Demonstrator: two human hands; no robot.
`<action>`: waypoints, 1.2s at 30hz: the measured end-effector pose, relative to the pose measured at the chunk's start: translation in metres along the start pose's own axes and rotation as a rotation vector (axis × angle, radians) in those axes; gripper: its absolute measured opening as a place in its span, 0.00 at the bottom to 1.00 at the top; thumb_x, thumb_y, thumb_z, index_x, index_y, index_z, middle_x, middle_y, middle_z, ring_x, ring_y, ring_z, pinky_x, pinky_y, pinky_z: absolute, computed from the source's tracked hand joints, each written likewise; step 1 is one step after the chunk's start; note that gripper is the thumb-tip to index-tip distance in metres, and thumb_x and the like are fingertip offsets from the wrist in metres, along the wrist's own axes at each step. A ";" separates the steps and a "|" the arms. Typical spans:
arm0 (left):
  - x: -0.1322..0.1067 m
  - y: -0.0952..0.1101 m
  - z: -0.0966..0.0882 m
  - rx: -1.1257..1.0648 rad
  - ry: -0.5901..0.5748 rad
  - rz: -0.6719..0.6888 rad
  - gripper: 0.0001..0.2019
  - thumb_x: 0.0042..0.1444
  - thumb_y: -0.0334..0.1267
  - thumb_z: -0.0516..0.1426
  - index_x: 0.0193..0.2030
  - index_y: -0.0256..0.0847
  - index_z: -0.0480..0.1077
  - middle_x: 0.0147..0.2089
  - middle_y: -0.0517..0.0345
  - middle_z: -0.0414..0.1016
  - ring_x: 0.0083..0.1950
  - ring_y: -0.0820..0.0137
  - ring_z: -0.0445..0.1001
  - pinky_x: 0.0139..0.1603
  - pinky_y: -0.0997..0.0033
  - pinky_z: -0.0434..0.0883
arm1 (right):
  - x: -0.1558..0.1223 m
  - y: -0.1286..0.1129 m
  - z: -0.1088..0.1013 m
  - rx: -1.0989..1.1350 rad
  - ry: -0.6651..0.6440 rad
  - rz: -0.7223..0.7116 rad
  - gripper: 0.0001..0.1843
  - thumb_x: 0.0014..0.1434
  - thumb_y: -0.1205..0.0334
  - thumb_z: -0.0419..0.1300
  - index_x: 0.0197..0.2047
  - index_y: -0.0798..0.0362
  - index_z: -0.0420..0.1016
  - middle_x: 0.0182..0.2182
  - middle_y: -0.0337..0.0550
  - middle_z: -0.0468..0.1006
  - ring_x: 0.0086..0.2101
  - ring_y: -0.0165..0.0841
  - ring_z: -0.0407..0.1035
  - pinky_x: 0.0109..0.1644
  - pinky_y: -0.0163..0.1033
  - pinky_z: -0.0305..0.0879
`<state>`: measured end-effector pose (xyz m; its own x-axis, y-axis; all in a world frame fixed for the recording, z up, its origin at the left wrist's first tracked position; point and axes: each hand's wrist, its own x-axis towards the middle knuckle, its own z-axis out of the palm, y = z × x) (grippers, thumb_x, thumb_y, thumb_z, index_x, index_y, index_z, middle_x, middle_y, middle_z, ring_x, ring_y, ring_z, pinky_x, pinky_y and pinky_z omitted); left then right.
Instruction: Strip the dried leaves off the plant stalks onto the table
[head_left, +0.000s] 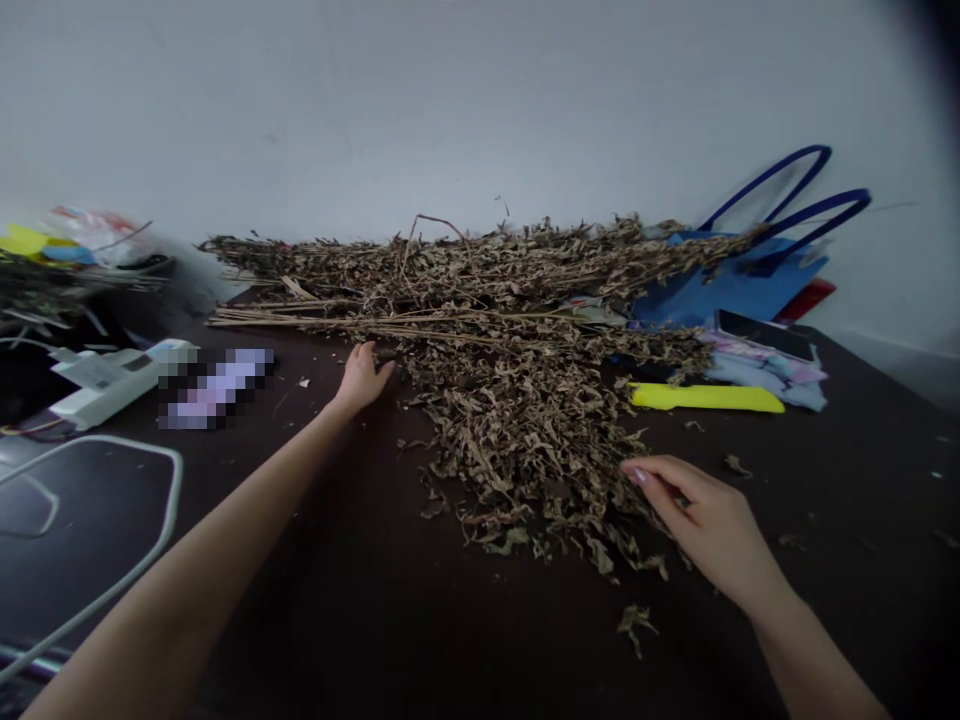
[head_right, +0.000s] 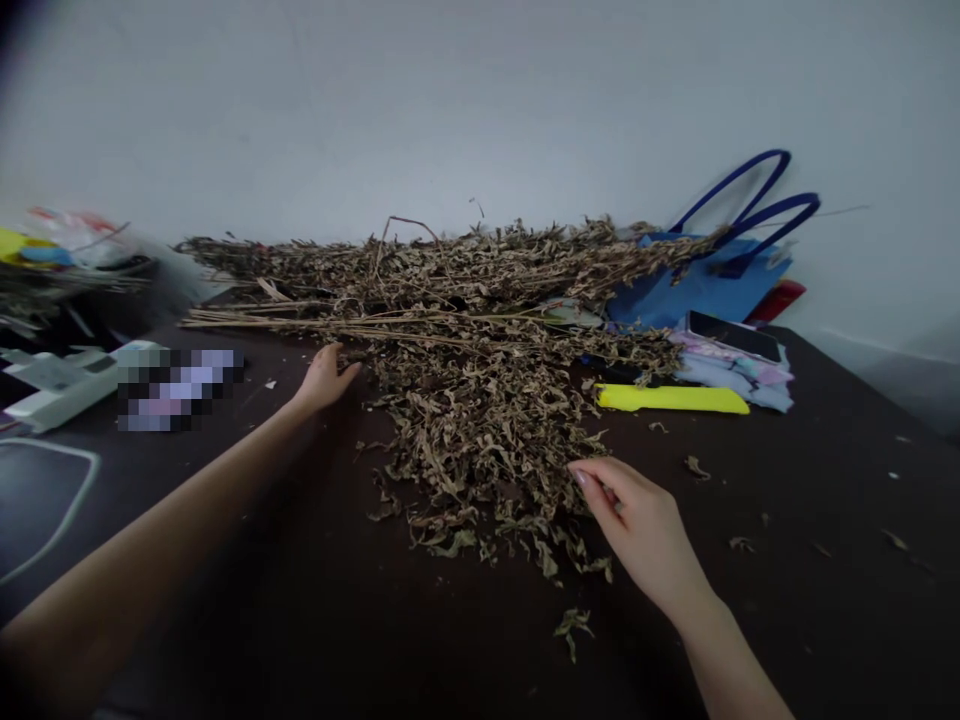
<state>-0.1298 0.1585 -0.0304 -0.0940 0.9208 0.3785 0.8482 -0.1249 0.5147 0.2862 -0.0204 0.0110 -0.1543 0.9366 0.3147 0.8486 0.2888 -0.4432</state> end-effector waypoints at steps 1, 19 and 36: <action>0.002 0.000 0.002 -0.011 -0.017 -0.007 0.23 0.52 0.39 0.54 0.53 0.30 0.60 0.51 0.37 0.70 0.56 0.54 0.66 0.55 0.52 0.62 | 0.000 0.000 0.001 0.000 -0.010 -0.009 0.13 0.61 0.55 0.49 0.41 0.49 0.71 0.40 0.42 0.75 0.38 0.34 0.71 0.36 0.35 0.67; 0.004 0.025 0.001 0.034 0.000 0.149 0.13 0.54 0.36 0.50 0.39 0.38 0.74 0.39 0.51 0.78 0.40 0.63 0.74 0.42 0.67 0.68 | -0.006 -0.012 0.011 0.055 -0.035 -0.098 0.13 0.62 0.57 0.49 0.43 0.49 0.71 0.35 0.41 0.78 0.29 0.30 0.73 0.34 0.34 0.70; 0.072 0.043 0.035 0.322 -0.117 0.308 0.14 0.59 0.40 0.53 0.49 0.37 0.66 0.51 0.50 0.68 0.49 0.63 0.69 0.48 0.53 0.67 | -0.008 -0.022 0.009 0.095 -0.047 -0.162 0.11 0.62 0.63 0.50 0.44 0.49 0.71 0.35 0.39 0.78 0.30 0.28 0.74 0.35 0.33 0.71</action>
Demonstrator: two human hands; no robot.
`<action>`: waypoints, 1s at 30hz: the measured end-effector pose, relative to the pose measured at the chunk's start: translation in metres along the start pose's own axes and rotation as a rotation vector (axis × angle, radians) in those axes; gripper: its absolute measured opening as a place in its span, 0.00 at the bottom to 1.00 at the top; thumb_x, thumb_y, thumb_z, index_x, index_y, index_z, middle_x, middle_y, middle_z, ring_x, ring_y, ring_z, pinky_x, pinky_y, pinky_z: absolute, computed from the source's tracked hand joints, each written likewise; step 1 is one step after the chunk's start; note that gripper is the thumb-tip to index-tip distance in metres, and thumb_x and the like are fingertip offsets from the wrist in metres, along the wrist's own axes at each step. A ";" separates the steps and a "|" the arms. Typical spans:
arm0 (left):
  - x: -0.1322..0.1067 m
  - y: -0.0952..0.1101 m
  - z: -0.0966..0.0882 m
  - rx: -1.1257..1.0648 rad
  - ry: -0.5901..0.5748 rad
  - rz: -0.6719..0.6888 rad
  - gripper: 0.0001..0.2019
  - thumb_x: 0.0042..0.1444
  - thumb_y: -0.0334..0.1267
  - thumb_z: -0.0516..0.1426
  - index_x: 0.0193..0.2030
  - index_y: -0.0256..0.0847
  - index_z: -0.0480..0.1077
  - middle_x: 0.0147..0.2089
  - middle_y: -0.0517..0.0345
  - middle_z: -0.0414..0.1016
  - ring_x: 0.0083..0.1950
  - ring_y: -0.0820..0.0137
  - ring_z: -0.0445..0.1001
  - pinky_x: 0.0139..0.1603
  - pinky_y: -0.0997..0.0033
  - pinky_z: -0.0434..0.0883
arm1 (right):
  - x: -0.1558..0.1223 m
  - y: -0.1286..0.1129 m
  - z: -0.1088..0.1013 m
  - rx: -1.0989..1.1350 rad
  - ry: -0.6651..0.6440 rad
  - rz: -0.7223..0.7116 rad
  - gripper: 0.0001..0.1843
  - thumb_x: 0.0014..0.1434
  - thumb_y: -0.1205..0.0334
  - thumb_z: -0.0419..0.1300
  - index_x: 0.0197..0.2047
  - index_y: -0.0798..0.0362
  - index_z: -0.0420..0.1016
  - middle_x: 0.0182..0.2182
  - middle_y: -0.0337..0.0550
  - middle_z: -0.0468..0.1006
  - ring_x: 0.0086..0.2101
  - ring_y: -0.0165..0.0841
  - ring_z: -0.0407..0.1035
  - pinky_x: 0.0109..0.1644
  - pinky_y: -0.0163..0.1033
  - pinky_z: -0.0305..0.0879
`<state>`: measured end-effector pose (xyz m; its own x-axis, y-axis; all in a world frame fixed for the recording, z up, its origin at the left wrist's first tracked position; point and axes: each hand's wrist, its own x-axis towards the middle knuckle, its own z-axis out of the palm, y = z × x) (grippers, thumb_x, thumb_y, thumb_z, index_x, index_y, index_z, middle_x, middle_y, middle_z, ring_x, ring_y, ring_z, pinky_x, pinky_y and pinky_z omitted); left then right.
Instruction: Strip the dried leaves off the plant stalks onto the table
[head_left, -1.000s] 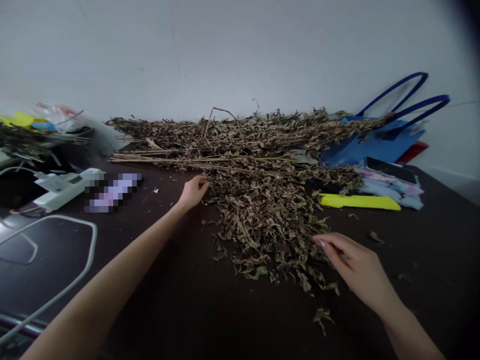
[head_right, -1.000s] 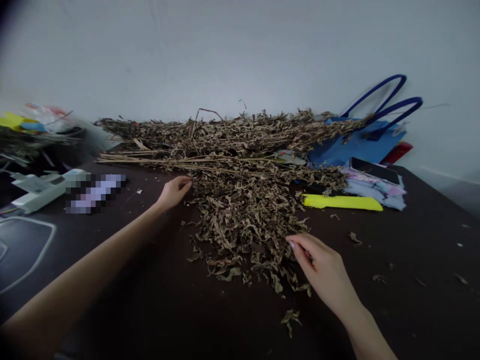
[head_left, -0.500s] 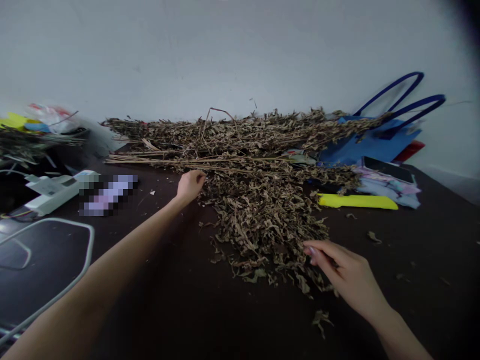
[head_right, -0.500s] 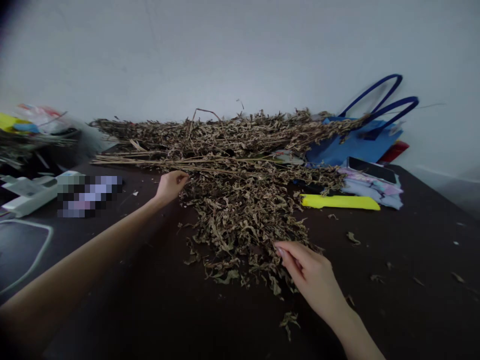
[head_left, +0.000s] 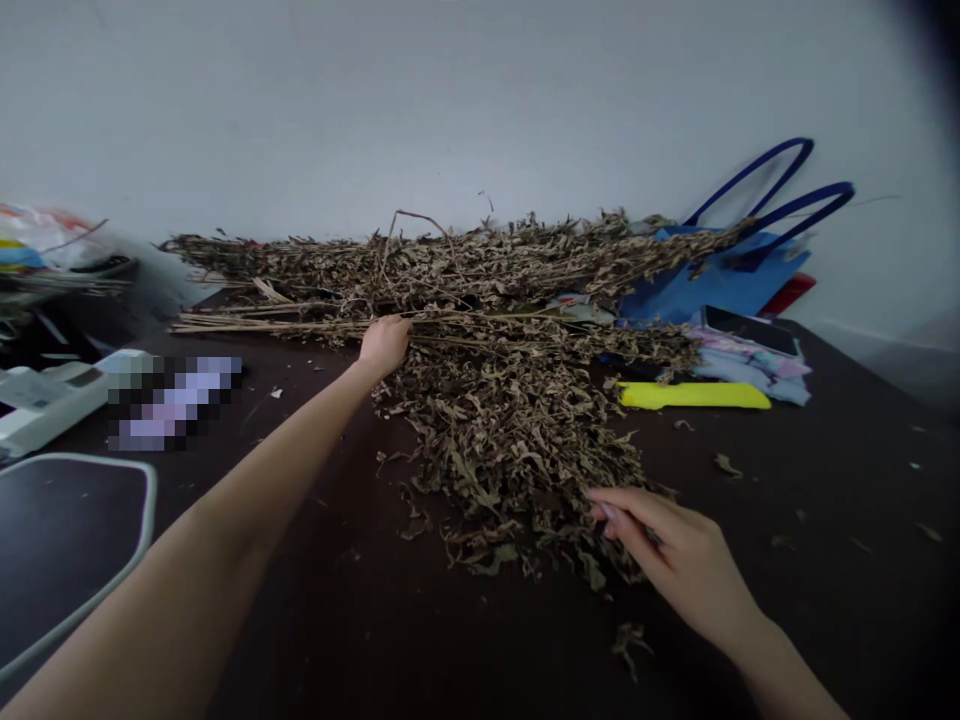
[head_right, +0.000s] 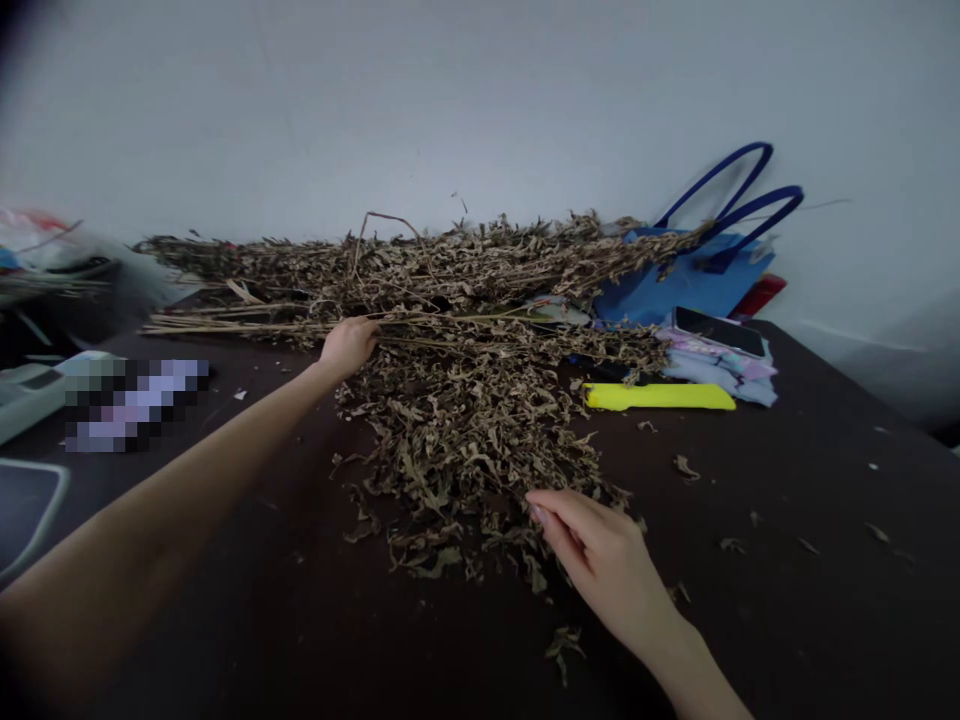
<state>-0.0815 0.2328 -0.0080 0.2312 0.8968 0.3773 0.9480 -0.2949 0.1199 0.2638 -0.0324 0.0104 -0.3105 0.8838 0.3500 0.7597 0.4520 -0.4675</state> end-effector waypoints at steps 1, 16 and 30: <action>0.002 0.001 0.000 0.019 -0.009 0.011 0.13 0.59 0.39 0.53 0.48 0.37 0.67 0.50 0.49 0.68 0.49 0.62 0.69 0.48 0.54 0.67 | 0.000 0.000 0.000 0.000 -0.002 0.002 0.11 0.62 0.62 0.50 0.44 0.49 0.71 0.35 0.39 0.78 0.30 0.28 0.74 0.35 0.33 0.71; -0.008 -0.003 -0.014 0.195 -0.025 0.036 0.12 0.56 0.30 0.48 0.42 0.39 0.70 0.44 0.44 0.70 0.49 0.56 0.67 0.47 0.59 0.62 | 0.000 -0.001 -0.001 -0.009 0.015 -0.024 0.11 0.62 0.62 0.50 0.44 0.49 0.72 0.35 0.39 0.78 0.30 0.28 0.74 0.35 0.31 0.71; 0.012 -0.033 -0.019 0.299 -0.023 -0.085 0.10 0.55 0.31 0.49 0.38 0.37 0.71 0.42 0.43 0.72 0.47 0.56 0.70 0.41 0.62 0.66 | 0.002 -0.001 0.000 0.004 0.029 -0.046 0.10 0.61 0.65 0.51 0.44 0.49 0.70 0.34 0.38 0.77 0.30 0.25 0.73 0.35 0.30 0.69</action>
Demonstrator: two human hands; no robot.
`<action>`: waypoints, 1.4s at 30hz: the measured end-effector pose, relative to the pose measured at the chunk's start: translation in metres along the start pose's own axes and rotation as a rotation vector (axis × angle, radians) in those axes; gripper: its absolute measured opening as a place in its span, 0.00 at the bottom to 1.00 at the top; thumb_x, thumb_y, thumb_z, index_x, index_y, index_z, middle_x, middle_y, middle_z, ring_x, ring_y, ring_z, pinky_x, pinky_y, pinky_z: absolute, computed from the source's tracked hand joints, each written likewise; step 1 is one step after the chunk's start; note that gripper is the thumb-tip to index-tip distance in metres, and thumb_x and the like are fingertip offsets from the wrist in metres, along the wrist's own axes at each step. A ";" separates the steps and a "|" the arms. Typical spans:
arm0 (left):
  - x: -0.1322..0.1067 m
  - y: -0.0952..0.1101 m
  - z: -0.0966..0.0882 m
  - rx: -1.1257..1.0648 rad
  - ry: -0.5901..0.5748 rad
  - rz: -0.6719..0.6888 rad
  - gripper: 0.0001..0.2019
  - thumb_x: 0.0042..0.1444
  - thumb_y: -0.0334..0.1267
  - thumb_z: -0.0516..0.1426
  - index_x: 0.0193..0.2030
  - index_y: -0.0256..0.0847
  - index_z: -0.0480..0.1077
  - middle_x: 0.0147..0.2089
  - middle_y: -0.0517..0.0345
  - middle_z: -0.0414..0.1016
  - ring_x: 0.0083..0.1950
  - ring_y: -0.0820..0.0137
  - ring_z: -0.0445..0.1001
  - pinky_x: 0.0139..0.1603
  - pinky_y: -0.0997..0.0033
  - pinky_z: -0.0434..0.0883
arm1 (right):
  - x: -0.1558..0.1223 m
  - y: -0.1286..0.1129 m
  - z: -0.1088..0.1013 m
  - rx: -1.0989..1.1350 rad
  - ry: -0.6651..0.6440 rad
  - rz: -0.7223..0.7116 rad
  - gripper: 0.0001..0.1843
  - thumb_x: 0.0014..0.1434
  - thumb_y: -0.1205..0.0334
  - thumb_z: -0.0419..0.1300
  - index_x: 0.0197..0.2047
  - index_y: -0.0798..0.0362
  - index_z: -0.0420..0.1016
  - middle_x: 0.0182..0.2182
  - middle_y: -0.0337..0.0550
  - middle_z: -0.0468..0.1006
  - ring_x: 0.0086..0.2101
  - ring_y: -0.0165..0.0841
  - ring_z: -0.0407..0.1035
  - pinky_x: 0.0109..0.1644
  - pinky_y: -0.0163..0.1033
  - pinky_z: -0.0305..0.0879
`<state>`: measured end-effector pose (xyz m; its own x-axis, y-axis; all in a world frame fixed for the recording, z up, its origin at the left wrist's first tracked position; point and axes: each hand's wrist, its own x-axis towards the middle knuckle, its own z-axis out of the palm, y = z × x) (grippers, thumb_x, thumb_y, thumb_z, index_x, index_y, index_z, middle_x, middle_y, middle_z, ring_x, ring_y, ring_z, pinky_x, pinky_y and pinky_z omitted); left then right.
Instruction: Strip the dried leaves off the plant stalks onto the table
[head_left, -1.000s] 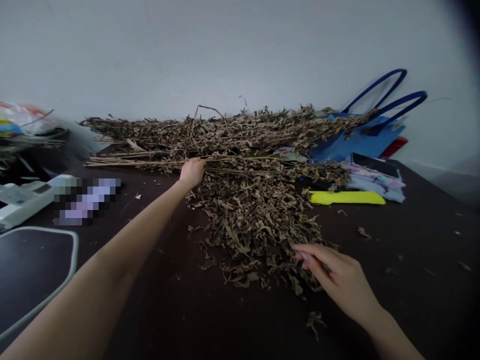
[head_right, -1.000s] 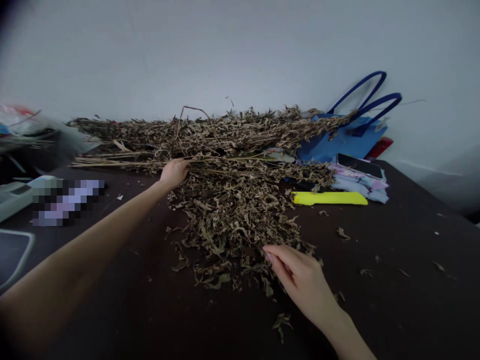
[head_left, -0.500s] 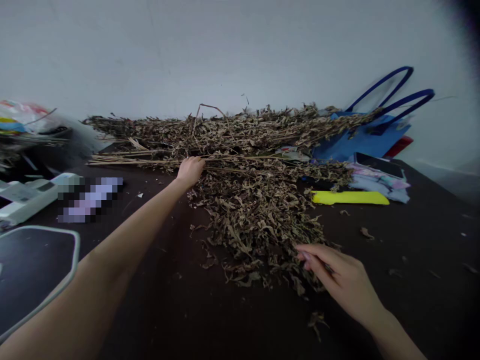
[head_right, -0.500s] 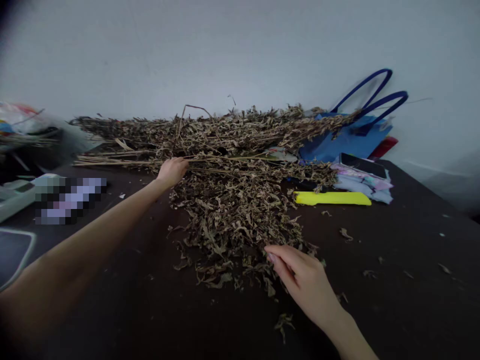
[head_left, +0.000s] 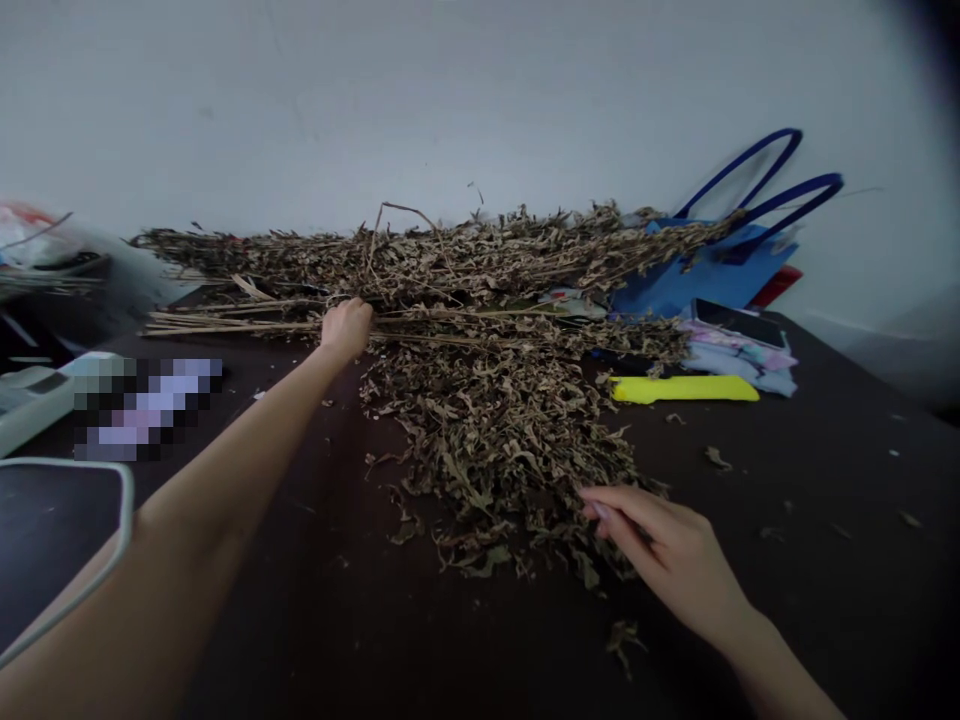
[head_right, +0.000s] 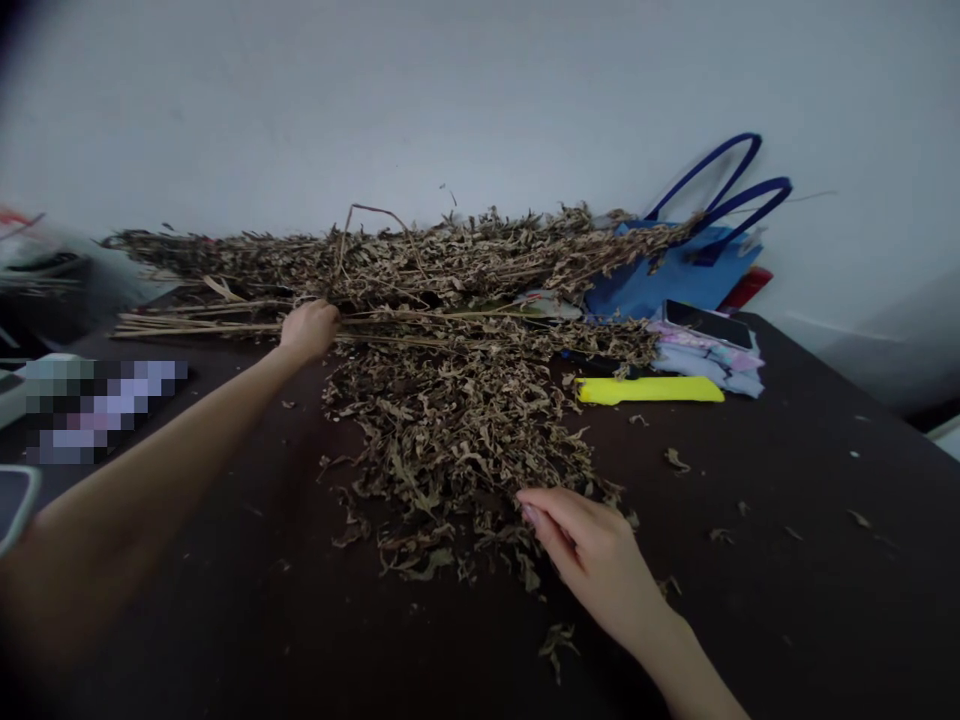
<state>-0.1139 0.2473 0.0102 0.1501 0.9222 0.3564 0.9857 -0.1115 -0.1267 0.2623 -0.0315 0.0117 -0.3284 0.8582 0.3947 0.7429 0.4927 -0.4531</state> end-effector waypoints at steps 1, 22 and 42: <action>0.001 -0.002 -0.004 0.004 0.010 0.006 0.10 0.55 0.32 0.49 0.38 0.37 0.71 0.42 0.44 0.72 0.47 0.56 0.70 0.42 0.63 0.66 | 0.000 0.000 0.000 0.001 0.002 0.002 0.10 0.62 0.65 0.51 0.44 0.49 0.70 0.34 0.38 0.77 0.30 0.25 0.73 0.35 0.30 0.69; -0.004 -0.013 -0.020 0.023 0.032 0.099 0.10 0.54 0.33 0.52 0.42 0.34 0.65 0.44 0.42 0.70 0.50 0.54 0.67 0.48 0.61 0.63 | 0.000 0.003 0.005 0.107 -0.057 0.064 0.11 0.62 0.63 0.50 0.44 0.49 0.70 0.30 0.38 0.75 0.25 0.26 0.68 0.31 0.32 0.66; -0.050 0.011 0.009 -0.135 0.075 0.099 0.14 0.55 0.32 0.50 0.49 0.38 0.66 0.47 0.45 0.69 0.51 0.56 0.66 0.47 0.59 0.64 | 0.000 0.003 0.008 0.089 -0.079 0.057 0.11 0.62 0.62 0.49 0.44 0.49 0.70 0.30 0.39 0.76 0.26 0.27 0.71 0.31 0.33 0.68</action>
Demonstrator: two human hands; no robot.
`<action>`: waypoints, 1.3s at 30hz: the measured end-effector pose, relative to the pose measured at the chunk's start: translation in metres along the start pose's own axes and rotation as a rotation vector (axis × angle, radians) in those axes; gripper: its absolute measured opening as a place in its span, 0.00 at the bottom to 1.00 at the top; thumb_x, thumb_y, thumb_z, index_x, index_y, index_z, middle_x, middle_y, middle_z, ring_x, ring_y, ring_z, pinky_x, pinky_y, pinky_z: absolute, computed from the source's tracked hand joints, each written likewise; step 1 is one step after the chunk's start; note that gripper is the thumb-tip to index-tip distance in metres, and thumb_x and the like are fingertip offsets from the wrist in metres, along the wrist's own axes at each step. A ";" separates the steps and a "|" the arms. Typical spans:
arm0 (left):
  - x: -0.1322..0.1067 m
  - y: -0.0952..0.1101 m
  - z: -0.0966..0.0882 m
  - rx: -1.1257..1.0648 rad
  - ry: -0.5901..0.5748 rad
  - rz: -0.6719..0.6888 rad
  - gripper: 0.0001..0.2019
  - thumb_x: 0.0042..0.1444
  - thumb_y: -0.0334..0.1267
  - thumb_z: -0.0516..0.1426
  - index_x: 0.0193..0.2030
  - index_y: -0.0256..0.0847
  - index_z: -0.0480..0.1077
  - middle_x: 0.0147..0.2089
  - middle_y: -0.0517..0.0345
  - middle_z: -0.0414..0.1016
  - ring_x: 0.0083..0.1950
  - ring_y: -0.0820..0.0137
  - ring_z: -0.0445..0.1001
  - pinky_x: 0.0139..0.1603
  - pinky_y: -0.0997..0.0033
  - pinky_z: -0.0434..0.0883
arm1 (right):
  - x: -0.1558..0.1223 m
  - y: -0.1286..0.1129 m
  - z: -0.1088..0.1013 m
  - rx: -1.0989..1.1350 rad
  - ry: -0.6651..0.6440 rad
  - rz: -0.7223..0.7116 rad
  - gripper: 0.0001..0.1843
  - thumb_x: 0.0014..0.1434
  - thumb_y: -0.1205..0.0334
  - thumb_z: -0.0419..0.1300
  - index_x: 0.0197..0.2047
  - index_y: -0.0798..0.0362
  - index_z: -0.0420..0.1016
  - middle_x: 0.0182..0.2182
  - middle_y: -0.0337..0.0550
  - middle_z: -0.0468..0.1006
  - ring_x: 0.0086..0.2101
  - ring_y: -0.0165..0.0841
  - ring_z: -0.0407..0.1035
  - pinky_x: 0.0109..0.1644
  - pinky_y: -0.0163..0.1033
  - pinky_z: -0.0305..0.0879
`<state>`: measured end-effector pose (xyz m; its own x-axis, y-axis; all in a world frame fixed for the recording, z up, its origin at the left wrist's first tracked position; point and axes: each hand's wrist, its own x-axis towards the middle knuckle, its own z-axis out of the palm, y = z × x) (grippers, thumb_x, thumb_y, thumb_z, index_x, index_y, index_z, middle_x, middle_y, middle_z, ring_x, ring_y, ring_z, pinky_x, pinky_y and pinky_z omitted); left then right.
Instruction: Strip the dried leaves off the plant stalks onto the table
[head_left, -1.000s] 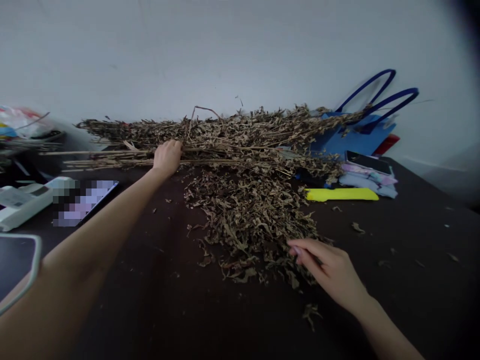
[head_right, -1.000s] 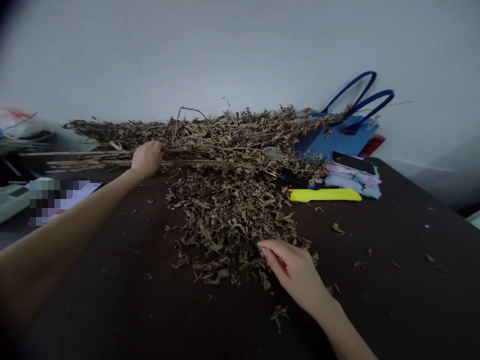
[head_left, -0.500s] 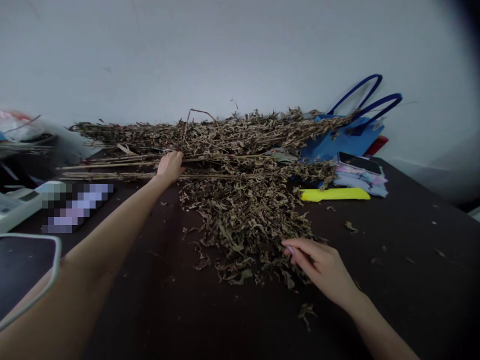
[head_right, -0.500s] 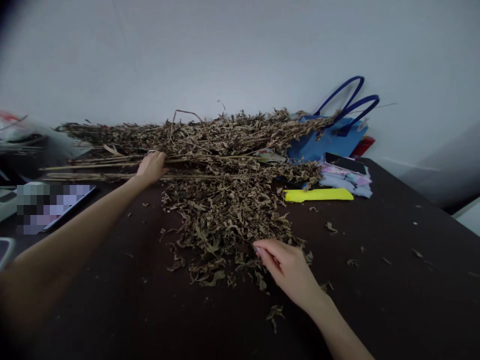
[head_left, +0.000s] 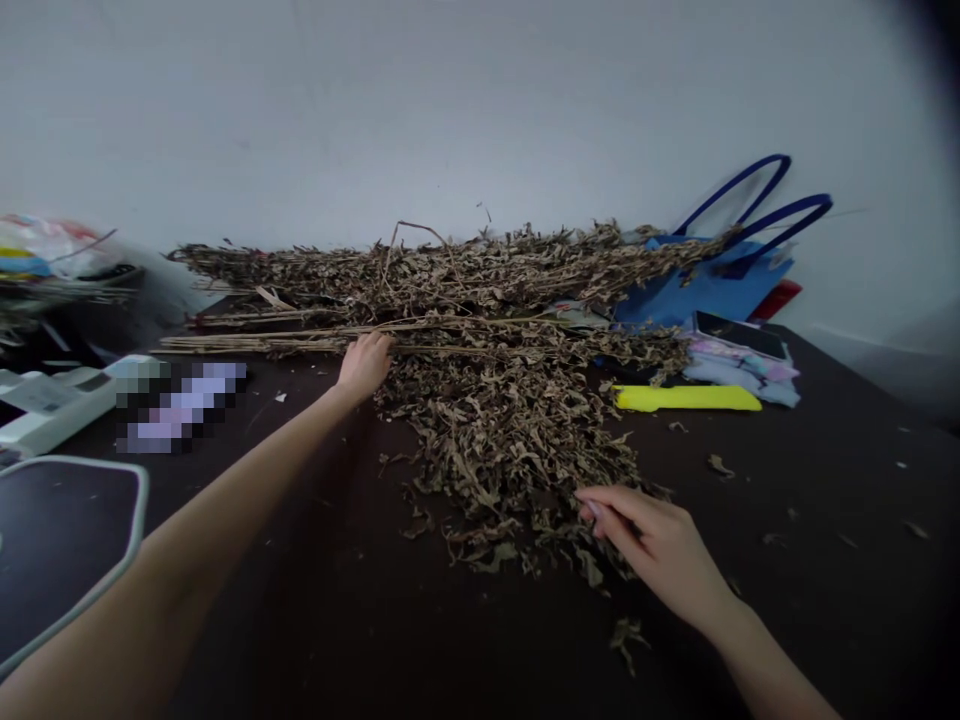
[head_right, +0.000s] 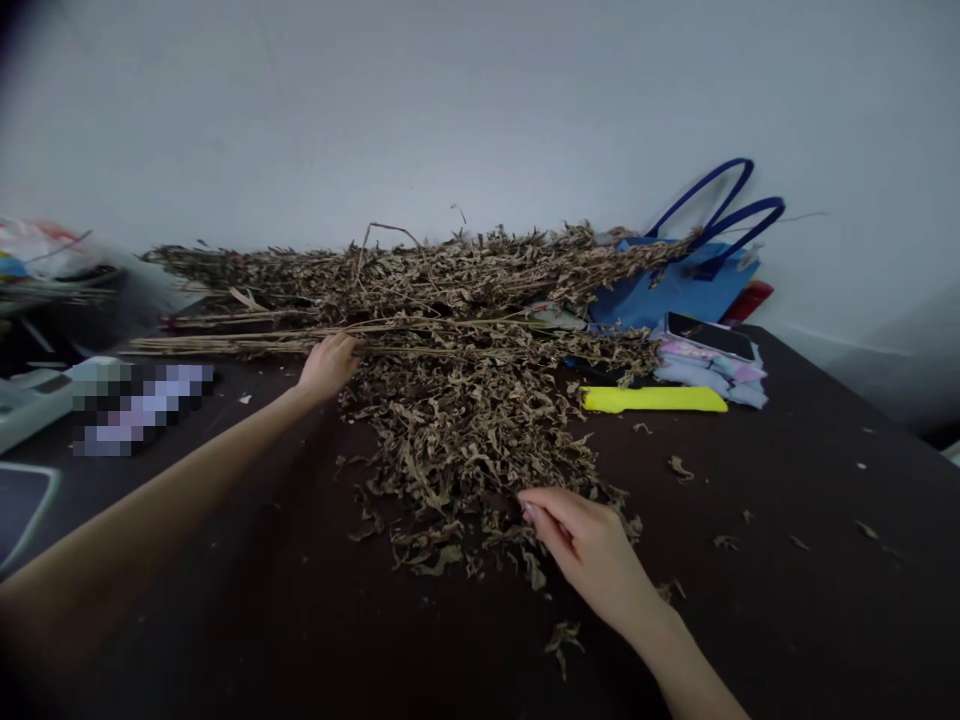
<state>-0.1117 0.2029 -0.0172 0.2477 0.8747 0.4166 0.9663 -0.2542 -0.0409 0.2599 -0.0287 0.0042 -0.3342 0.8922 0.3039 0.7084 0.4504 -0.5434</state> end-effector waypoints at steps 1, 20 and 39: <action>-0.002 0.001 0.001 0.001 -0.012 0.008 0.14 0.55 0.31 0.50 0.48 0.38 0.66 0.47 0.45 0.70 0.50 0.55 0.66 0.46 0.59 0.64 | 0.000 0.000 0.000 0.000 -0.004 0.004 0.10 0.62 0.62 0.49 0.44 0.49 0.70 0.30 0.39 0.76 0.26 0.27 0.71 0.31 0.33 0.68; 0.010 -0.005 -0.008 -0.028 -0.095 0.074 0.16 0.54 0.25 0.47 0.46 0.39 0.68 0.46 0.45 0.69 0.50 0.58 0.68 0.49 0.62 0.64 | 0.018 -0.007 -0.011 -0.071 -0.003 -0.022 0.12 0.62 0.61 0.49 0.44 0.50 0.71 0.32 0.39 0.77 0.27 0.27 0.72 0.32 0.33 0.68; -0.024 -0.001 0.026 -0.773 0.221 -0.439 0.10 0.50 0.32 0.52 0.39 0.36 0.70 0.40 0.51 0.76 0.40 0.66 0.74 0.45 0.66 0.69 | 0.269 0.002 0.057 -0.653 -0.251 -0.313 0.10 0.58 0.68 0.53 0.43 0.60 0.71 0.42 0.51 0.72 0.44 0.39 0.65 0.45 0.40 0.60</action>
<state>-0.1168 0.1927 -0.0503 -0.2266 0.8792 0.4191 0.6352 -0.1928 0.7479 0.1365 0.2142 0.0401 -0.6557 0.7423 0.1377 0.7549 0.6417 0.1355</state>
